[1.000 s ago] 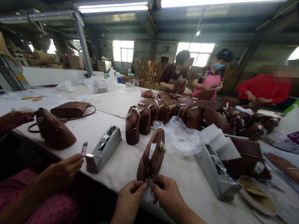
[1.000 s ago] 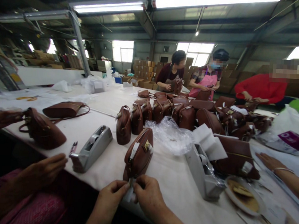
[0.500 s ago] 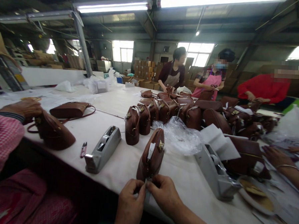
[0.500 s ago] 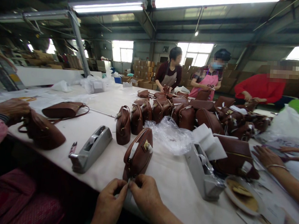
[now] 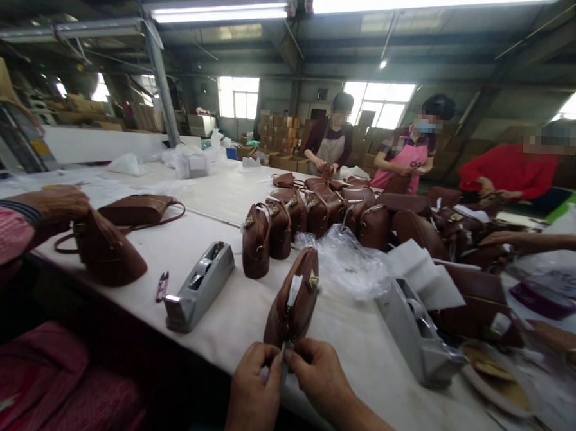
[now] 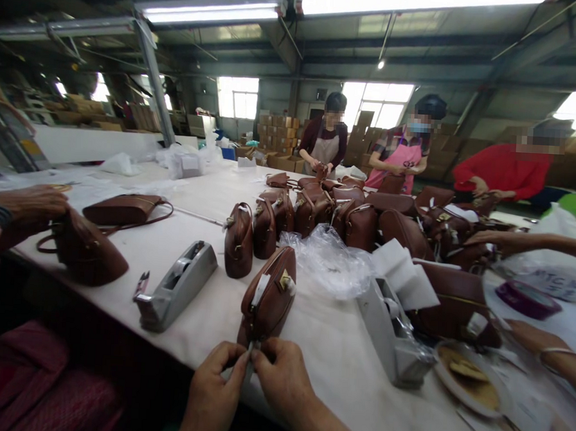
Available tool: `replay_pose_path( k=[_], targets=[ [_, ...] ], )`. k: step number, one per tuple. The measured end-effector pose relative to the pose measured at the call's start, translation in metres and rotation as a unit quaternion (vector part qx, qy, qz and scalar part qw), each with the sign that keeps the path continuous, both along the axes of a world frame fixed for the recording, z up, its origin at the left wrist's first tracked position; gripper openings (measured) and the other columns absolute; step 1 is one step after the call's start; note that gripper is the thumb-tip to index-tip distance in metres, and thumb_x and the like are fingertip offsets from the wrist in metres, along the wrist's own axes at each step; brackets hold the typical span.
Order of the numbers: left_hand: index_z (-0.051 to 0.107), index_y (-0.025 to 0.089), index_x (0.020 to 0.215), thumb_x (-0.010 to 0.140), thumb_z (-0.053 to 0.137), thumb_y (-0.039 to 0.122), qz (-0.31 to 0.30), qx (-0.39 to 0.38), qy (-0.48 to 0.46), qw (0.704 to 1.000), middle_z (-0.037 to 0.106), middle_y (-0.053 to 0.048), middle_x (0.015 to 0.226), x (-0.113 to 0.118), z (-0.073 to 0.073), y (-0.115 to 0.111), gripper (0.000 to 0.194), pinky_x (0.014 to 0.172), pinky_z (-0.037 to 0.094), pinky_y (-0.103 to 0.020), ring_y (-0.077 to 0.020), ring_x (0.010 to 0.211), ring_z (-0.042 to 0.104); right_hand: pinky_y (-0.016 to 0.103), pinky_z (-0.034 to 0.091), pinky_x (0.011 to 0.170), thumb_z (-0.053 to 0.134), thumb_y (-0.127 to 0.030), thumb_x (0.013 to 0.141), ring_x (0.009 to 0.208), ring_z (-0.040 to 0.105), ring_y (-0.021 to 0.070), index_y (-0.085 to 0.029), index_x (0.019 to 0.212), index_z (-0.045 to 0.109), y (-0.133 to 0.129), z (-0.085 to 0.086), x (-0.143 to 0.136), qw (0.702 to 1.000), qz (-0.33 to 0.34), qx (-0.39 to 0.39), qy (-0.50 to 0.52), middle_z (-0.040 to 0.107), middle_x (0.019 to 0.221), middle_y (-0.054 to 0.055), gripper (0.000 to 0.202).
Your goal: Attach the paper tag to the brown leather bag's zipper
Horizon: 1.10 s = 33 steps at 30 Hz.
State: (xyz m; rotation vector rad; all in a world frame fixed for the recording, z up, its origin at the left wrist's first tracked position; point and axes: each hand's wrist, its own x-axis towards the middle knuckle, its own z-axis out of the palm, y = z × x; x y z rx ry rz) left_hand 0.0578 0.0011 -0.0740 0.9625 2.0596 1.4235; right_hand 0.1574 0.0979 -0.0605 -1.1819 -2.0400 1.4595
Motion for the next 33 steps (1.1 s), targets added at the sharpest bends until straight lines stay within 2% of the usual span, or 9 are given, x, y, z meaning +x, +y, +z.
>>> replay_pose_path(
  k=[7, 11, 13, 17, 19, 22, 25, 29, 33],
  targets=[
    [0.064, 0.021, 0.074, 0.086, 0.055, 0.039, -0.012, 0.029, 0.0, 1.0, 0.064, -0.002, 0.078, 0.002, 0.0, 0.003, 0.024, 0.076, 0.043, -0.029, -0.0176, 0.079, 0.059, 0.024, 0.039, 0.053, 0.055, -0.029, 0.079, 0.058, 0.057, 0.0169, -0.013, 0.068, 0.069, 0.0, 0.002, 0.002, 1.0, 0.002, 0.015, -0.002, 0.066, 0.062, 0.004, 0.023],
    [0.069, 0.019, 0.08, 0.083, 0.059, 0.048, -0.006, 0.003, -0.118, 0.993, 0.068, -0.003, 0.078, -0.001, 0.0, 0.003, 0.031, 0.075, 0.044, -0.028, -0.0185, 0.08, 0.06, 0.025, 0.04, 0.054, 0.056, -0.028, 0.078, 0.06, 0.057, 0.0172, -0.013, 0.068, 0.069, 0.0, 0.005, 0.001, 1.0, 0.001, 0.014, 0.001, 0.066, 0.062, 0.004, 0.023],
    [0.069, 0.016, 0.084, 0.079, 0.064, 0.052, 0.017, 0.008, -0.232, 0.973, 0.068, -0.002, 0.074, -0.003, -0.004, 0.003, 0.037, 0.07, 0.044, -0.027, -0.0163, 0.074, 0.058, 0.025, 0.038, 0.052, 0.056, -0.03, 0.078, 0.056, 0.054, 0.0157, -0.013, 0.066, 0.068, 0.0, 0.005, 0.0, 1.0, 0.0, 0.0, 0.006, 0.064, 0.06, 0.003, 0.024],
    [0.067, 0.014, 0.091, 0.072, 0.074, 0.049, 0.023, 0.035, -0.447, 0.894, 0.067, -0.001, 0.071, -0.004, -0.011, 0.005, 0.04, 0.063, 0.044, -0.024, -0.0112, 0.064, 0.057, 0.025, 0.038, 0.05, 0.055, -0.032, 0.077, 0.052, 0.051, 0.0143, -0.014, 0.066, 0.067, 0.0, 0.002, -0.001, 1.0, -0.007, -0.019, 0.022, 0.062, 0.058, 0.002, 0.025],
    [0.068, 0.014, 0.093, 0.069, 0.079, 0.045, 0.006, 0.027, -0.492, 0.87, 0.068, -0.002, 0.074, -0.003, -0.01, 0.006, 0.041, 0.063, 0.045, -0.023, -0.011, 0.067, 0.059, 0.025, 0.039, 0.051, 0.056, -0.034, 0.076, 0.054, 0.052, 0.0151, -0.013, 0.068, 0.068, 0.001, 0.0, -0.001, 0.999, -0.006, -0.026, 0.025, 0.063, 0.061, 0.003, 0.025],
    [0.07, 0.014, 0.092, 0.062, 0.084, 0.042, -0.003, 0.011, -0.518, 0.855, 0.069, -0.002, 0.075, -0.002, -0.005, 0.007, 0.043, 0.06, 0.045, -0.022, -0.0102, 0.067, 0.059, 0.026, 0.04, 0.053, 0.057, -0.034, 0.076, 0.058, 0.054, 0.0165, -0.012, 0.069, 0.069, 0.002, -0.001, 0.0, 1.0, 0.001, -0.023, 0.021, 0.065, 0.063, 0.005, 0.027],
    [0.072, 0.015, 0.09, 0.059, 0.086, 0.042, 0.004, 0.001, -0.518, 0.856, 0.069, -0.002, 0.076, -0.003, -0.001, 0.009, 0.044, 0.061, 0.045, -0.022, -0.0106, 0.068, 0.059, 0.026, 0.04, 0.053, 0.056, -0.033, 0.077, 0.057, 0.055, 0.0168, -0.012, 0.07, 0.07, 0.002, 0.0, 0.001, 1.0, 0.007, -0.015, 0.017, 0.066, 0.063, 0.005, 0.026],
    [0.072, 0.014, 0.091, 0.058, 0.084, 0.048, 0.009, -0.008, -0.484, 0.875, 0.069, -0.004, 0.083, -0.004, 0.0, 0.009, 0.049, 0.068, 0.048, -0.025, -0.013, 0.076, 0.06, 0.026, 0.043, 0.057, 0.055, -0.028, 0.081, 0.065, 0.063, 0.0198, -0.014, 0.072, 0.071, 0.001, 0.002, 0.004, 0.999, 0.027, 0.004, 0.027, 0.071, 0.068, 0.006, 0.024],
    [0.071, 0.015, 0.096, 0.066, 0.077, 0.05, -0.002, -0.026, -0.441, 0.897, 0.07, -0.006, 0.087, -0.002, 0.0, 0.008, 0.047, 0.068, 0.047, -0.026, -0.0156, 0.081, 0.059, 0.027, 0.044, 0.063, 0.052, -0.025, 0.086, 0.07, 0.066, 0.0211, -0.015, 0.073, 0.07, -0.001, 0.003, 0.008, 0.994, 0.06, 0.088, -0.007, 0.073, 0.072, 0.007, 0.025]
  ],
)
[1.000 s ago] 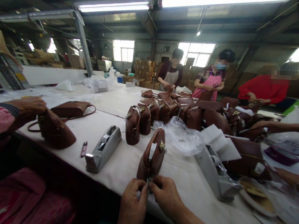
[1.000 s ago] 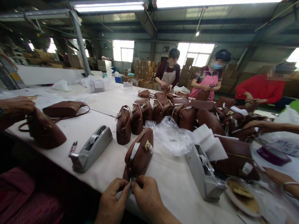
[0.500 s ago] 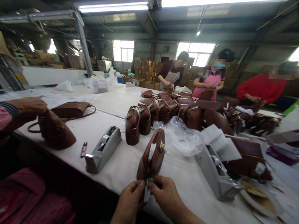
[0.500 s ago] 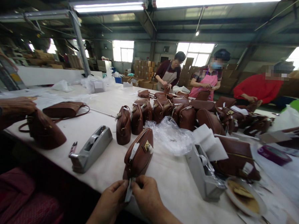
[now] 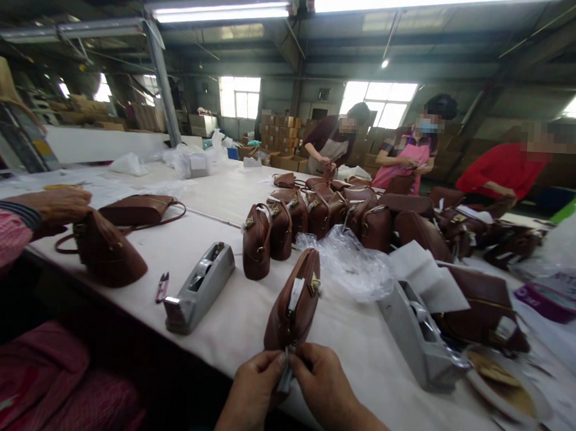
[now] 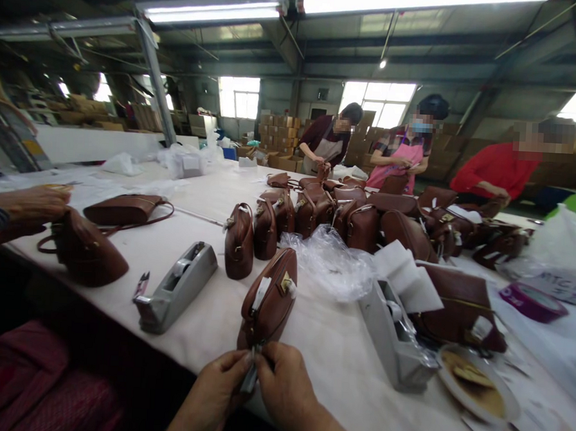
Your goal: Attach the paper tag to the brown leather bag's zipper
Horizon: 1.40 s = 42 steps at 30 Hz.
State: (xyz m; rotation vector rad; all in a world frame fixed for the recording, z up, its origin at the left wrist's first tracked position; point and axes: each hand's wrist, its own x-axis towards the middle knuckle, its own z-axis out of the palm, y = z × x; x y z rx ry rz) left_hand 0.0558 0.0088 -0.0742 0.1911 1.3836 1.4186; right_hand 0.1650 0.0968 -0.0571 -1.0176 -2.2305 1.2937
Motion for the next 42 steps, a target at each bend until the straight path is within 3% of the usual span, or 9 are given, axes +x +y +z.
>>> replay_pose_path(
  k=[3, 6, 9, 14, 17, 20, 26, 31, 42],
  targets=[
    [0.071, 0.016, 0.097, 0.072, 0.071, 0.05, -0.016, -0.014, 0.049, 0.999, 0.069, -0.004, 0.085, 0.0, 0.001, -0.001, 0.042, 0.066, 0.044, -0.024, -0.0146, 0.079, 0.057, 0.031, 0.044, 0.068, 0.046, -0.024, 0.09, 0.074, 0.066, 0.023, -0.014, 0.078, 0.069, 0.0, 0.002, 0.003, 0.994, 0.026, 0.097, -0.032, 0.072, 0.079, 0.011, 0.027],
    [0.07, 0.016, 0.096, 0.074, 0.069, 0.05, -0.017, -0.016, 0.086, 0.996, 0.067, -0.002, 0.079, -0.002, 0.0, 0.0, 0.041, 0.064, 0.041, -0.024, -0.0123, 0.071, 0.054, 0.031, 0.045, 0.073, 0.043, -0.022, 0.091, 0.079, 0.065, 0.023, -0.014, 0.084, 0.068, 0.002, 0.008, 0.006, 0.99, 0.072, 0.115, -0.03, 0.072, 0.085, 0.012, 0.028],
    [0.068, 0.014, 0.095, 0.075, 0.069, 0.051, -0.024, 0.006, 0.082, 0.996, 0.067, -0.003, 0.078, -0.003, -0.003, 0.0, 0.042, 0.062, 0.04, -0.025, -0.0118, 0.067, 0.054, 0.027, 0.044, 0.066, 0.044, -0.022, 0.088, 0.07, 0.062, 0.0181, -0.016, 0.076, 0.066, 0.006, 0.011, 0.007, 0.995, 0.089, 0.037, 0.005, 0.068, 0.075, 0.006, 0.026],
    [0.062, 0.015, 0.087, 0.079, 0.067, 0.05, -0.024, 0.055, 0.078, 0.995, 0.065, -0.002, 0.074, -0.002, -0.007, -0.001, 0.036, 0.061, 0.04, -0.025, -0.011, 0.063, 0.054, 0.022, 0.033, 0.045, 0.052, -0.032, 0.081, 0.044, 0.042, 0.0101, -0.016, 0.065, 0.061, 0.012, 0.001, 0.002, 0.98, 0.027, -0.188, 0.055, 0.048, 0.048, -0.004, 0.024],
    [0.059, 0.016, 0.086, 0.08, 0.067, 0.047, -0.019, 0.076, 0.066, 0.995, 0.066, -0.002, 0.074, -0.003, -0.01, -0.002, 0.033, 0.062, 0.04, -0.026, -0.0123, 0.065, 0.057, 0.022, 0.031, 0.043, 0.058, -0.037, 0.077, 0.041, 0.039, 0.0085, -0.015, 0.065, 0.061, 0.015, -0.006, 0.002, 0.967, 0.033, -0.24, 0.076, 0.049, 0.047, -0.005, 0.026],
    [0.059, 0.016, 0.086, 0.08, 0.068, 0.045, -0.013, 0.093, 0.038, 0.995, 0.067, -0.002, 0.073, -0.004, -0.013, -0.002, 0.031, 0.063, 0.042, -0.027, -0.0134, 0.064, 0.06, 0.022, 0.032, 0.044, 0.061, -0.04, 0.076, 0.042, 0.042, 0.0082, -0.014, 0.068, 0.064, 0.017, -0.006, 0.003, 0.956, 0.072, -0.266, 0.099, 0.052, 0.05, -0.004, 0.028],
    [0.061, 0.015, 0.086, 0.081, 0.068, 0.045, -0.009, 0.083, 0.082, 0.993, 0.068, -0.003, 0.073, -0.004, -0.012, -0.001, 0.031, 0.061, 0.04, -0.025, -0.0123, 0.065, 0.059, 0.021, 0.028, 0.041, 0.064, -0.04, 0.072, 0.039, 0.04, 0.0073, -0.015, 0.061, 0.061, 0.018, -0.002, 0.001, 0.955, 0.034, -0.278, 0.098, 0.051, 0.045, -0.004, 0.027],
    [0.06, 0.015, 0.084, 0.081, 0.068, 0.046, -0.013, 0.096, 0.068, 0.993, 0.067, -0.002, 0.07, -0.006, -0.01, -0.001, 0.031, 0.061, 0.04, -0.024, -0.0103, 0.061, 0.055, 0.021, 0.031, 0.044, 0.064, -0.041, 0.075, 0.04, 0.043, 0.0076, -0.013, 0.065, 0.064, 0.02, -0.002, 0.003, 0.949, 0.076, -0.29, 0.101, 0.053, 0.046, -0.004, 0.029],
    [0.063, 0.015, 0.081, 0.078, 0.068, 0.044, 0.004, 0.063, 0.134, 0.989, 0.067, -0.002, 0.072, -0.003, -0.006, 0.001, 0.03, 0.066, 0.043, -0.025, -0.0119, 0.067, 0.056, 0.022, 0.025, 0.038, 0.064, -0.042, 0.067, 0.036, 0.036, 0.007, -0.017, 0.058, 0.055, 0.012, -0.014, -0.009, 0.955, -0.039, -0.276, 0.099, 0.053, 0.045, -0.003, 0.028]
  ],
)
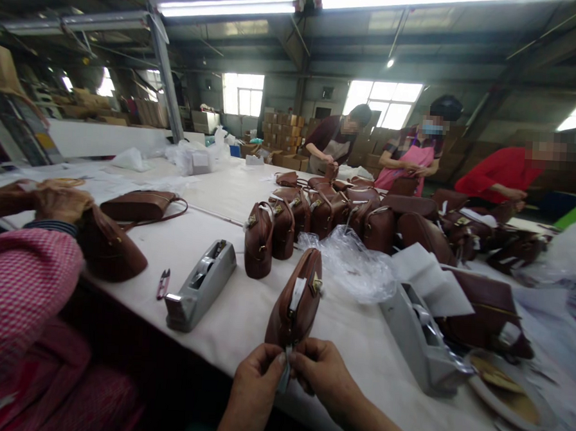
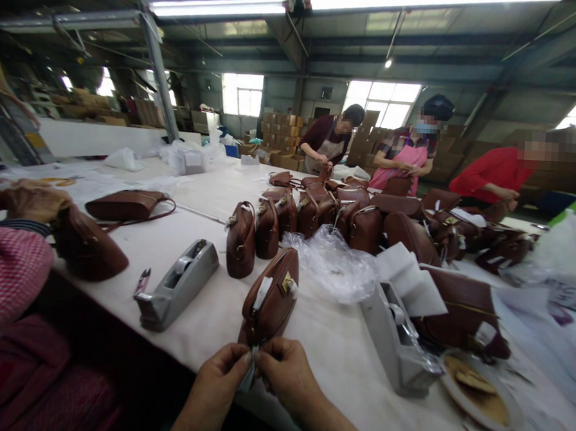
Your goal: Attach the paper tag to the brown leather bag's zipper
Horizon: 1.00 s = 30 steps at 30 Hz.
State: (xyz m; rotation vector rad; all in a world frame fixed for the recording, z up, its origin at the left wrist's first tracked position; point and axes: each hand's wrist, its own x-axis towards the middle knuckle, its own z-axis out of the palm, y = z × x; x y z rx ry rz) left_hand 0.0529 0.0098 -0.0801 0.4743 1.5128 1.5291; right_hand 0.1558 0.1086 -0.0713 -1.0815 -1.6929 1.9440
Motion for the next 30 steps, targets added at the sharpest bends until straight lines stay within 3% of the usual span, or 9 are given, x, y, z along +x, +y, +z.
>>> replay_pose_path(
  k=[7, 12, 14, 22, 25, 30],
  targets=[
    [0.065, 0.015, 0.079, 0.075, 0.071, 0.045, 0.031, -0.01, 0.005, 0.999, 0.062, 0.001, 0.067, 0.004, -0.005, 0.0, 0.031, 0.06, 0.04, -0.022, -0.0097, 0.063, 0.05, 0.027, 0.041, 0.057, 0.055, -0.033, 0.071, 0.06, 0.056, 0.017, -0.014, 0.062, 0.064, -0.011, 0.012, -0.002, 0.988, -0.028, 0.147, -0.048, 0.062, 0.059, 0.003, 0.023],
    [0.064, 0.013, 0.08, 0.067, 0.078, 0.047, 0.031, 0.011, -0.123, 0.992, 0.059, 0.002, 0.064, 0.007, -0.006, 0.001, 0.039, 0.057, 0.043, -0.024, -0.0088, 0.057, 0.05, 0.027, 0.04, 0.055, 0.056, -0.034, 0.069, 0.058, 0.054, 0.0172, -0.014, 0.061, 0.063, -0.013, 0.018, -0.003, 0.991, -0.039, 0.127, -0.037, 0.06, 0.058, 0.002, 0.022],
    [0.065, 0.013, 0.081, 0.068, 0.077, 0.048, 0.03, 0.008, -0.133, 0.991, 0.061, 0.0, 0.067, 0.007, -0.004, 0.0, 0.039, 0.06, 0.047, -0.025, -0.0101, 0.06, 0.053, 0.027, 0.04, 0.055, 0.057, -0.034, 0.068, 0.057, 0.053, 0.0164, -0.014, 0.061, 0.063, -0.012, 0.017, -0.002, 0.992, -0.039, 0.115, -0.029, 0.059, 0.057, 0.002, 0.022],
    [0.072, 0.014, 0.096, 0.076, 0.073, 0.04, -0.055, 0.005, 0.032, 0.998, 0.076, -0.007, 0.086, -0.006, 0.006, -0.008, 0.034, 0.071, 0.051, -0.025, -0.0164, 0.077, 0.066, 0.026, 0.04, 0.054, 0.057, -0.034, 0.067, 0.055, 0.052, 0.015, -0.015, 0.058, 0.062, -0.01, 0.018, 0.0, 0.995, -0.026, 0.094, -0.028, 0.059, 0.054, 0.001, 0.022],
    [0.075, 0.015, 0.099, 0.082, 0.065, 0.036, -0.072, -0.017, 0.118, 0.99, 0.078, -0.007, 0.091, -0.01, 0.012, -0.009, 0.028, 0.079, 0.052, -0.025, -0.0192, 0.087, 0.07, 0.026, 0.04, 0.054, 0.058, -0.035, 0.066, 0.053, 0.051, 0.0145, -0.016, 0.057, 0.062, -0.01, 0.022, -0.001, 0.995, -0.024, 0.089, -0.025, 0.058, 0.053, 0.001, 0.022],
    [0.077, 0.021, 0.101, 0.087, 0.058, 0.031, -0.099, -0.026, 0.226, 0.969, 0.079, -0.004, 0.096, -0.01, 0.021, -0.012, 0.026, 0.079, 0.052, -0.022, -0.017, 0.087, 0.072, 0.027, 0.038, 0.054, 0.057, -0.036, 0.065, 0.052, 0.048, 0.0138, -0.017, 0.056, 0.061, -0.009, 0.024, -0.002, 0.995, -0.027, 0.092, -0.04, 0.055, 0.052, -0.001, 0.021]
  ],
)
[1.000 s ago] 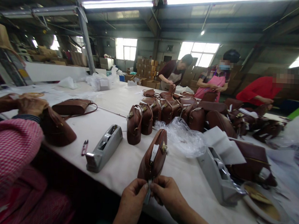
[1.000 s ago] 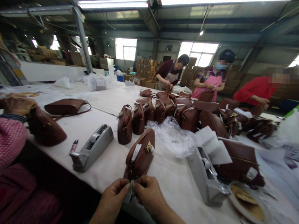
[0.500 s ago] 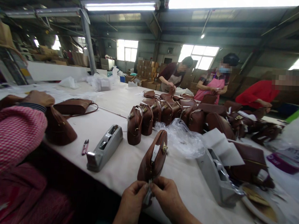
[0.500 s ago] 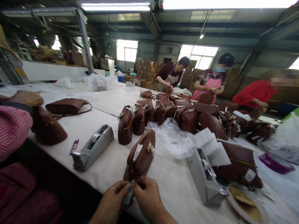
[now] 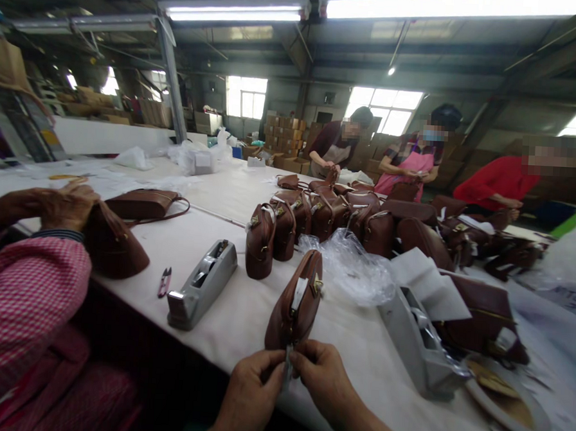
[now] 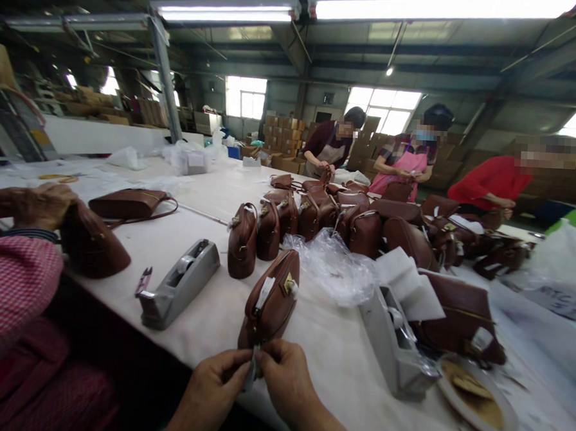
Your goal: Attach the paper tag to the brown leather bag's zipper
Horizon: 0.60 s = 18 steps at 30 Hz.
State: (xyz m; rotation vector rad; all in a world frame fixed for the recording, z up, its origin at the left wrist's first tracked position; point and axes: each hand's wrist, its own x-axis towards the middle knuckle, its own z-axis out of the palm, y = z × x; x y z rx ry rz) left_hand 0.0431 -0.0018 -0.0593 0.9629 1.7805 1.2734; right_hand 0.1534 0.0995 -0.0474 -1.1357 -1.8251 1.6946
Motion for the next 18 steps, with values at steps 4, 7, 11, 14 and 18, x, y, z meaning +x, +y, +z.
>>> replay_pose_path(
  k=[4, 7, 11, 14, 18],
  targets=[
    [0.075, 0.021, 0.1, 0.087, 0.057, 0.03, -0.002, 0.006, 0.043, 0.999, 0.078, -0.006, 0.097, 0.0039, 0.0014, -0.001, 0.025, 0.079, 0.052, -0.021, -0.0162, 0.086, 0.072, 0.027, 0.038, 0.055, 0.055, -0.035, 0.064, 0.051, 0.045, 0.0134, -0.018, 0.052, 0.057, -0.0008, 0.0013, -0.0007, 1.0, -0.003, 0.009, -0.011, 0.052, 0.049, -0.001, 0.021],
    [0.074, 0.021, 0.096, 0.087, 0.056, 0.031, 0.02, 0.002, 0.079, 0.997, 0.077, -0.005, 0.094, 0.0062, -0.0001, -0.0008, 0.022, 0.079, 0.052, -0.023, -0.0169, 0.087, 0.071, 0.028, 0.038, 0.055, 0.055, -0.036, 0.065, 0.052, 0.047, 0.0143, -0.019, 0.052, 0.057, -0.0017, 0.0023, -0.001, 1.0, 0.0, 0.018, -0.012, 0.054, 0.05, -0.001, 0.021],
    [0.074, 0.025, 0.088, 0.088, 0.055, 0.034, 0.04, 0.004, 0.111, 0.993, 0.077, -0.002, 0.088, 0.0075, -0.0027, 0.0008, 0.021, 0.079, 0.05, -0.024, -0.0159, 0.084, 0.07, 0.028, 0.038, 0.055, 0.055, -0.036, 0.067, 0.053, 0.049, 0.0152, -0.018, 0.053, 0.058, -0.0011, -0.0009, -0.0008, 1.0, 0.008, 0.024, -0.016, 0.056, 0.052, 0.001, 0.023],
    [0.073, 0.025, 0.086, 0.089, 0.053, 0.032, 0.033, 0.017, 0.14, 0.989, 0.075, -0.002, 0.085, 0.007, -0.0052, 0.0019, 0.021, 0.078, 0.049, -0.024, -0.0148, 0.081, 0.069, 0.028, 0.037, 0.055, 0.054, -0.036, 0.066, 0.053, 0.048, 0.015, -0.018, 0.054, 0.058, 0.0003, -0.0046, -0.0004, 0.999, 0.009, 0.025, -0.018, 0.056, 0.052, 0.001, 0.023],
    [0.072, 0.022, 0.081, 0.091, 0.048, 0.029, 0.026, 0.023, 0.185, 0.982, 0.072, -0.003, 0.081, 0.006, -0.0073, 0.0025, 0.027, 0.077, 0.046, -0.027, -0.0154, 0.078, 0.066, 0.028, 0.037, 0.056, 0.054, -0.038, 0.065, 0.052, 0.047, 0.0147, -0.018, 0.052, 0.057, 0.0008, -0.0035, -0.0005, 0.999, 0.008, 0.026, -0.023, 0.055, 0.051, 0.001, 0.024]
  ],
)
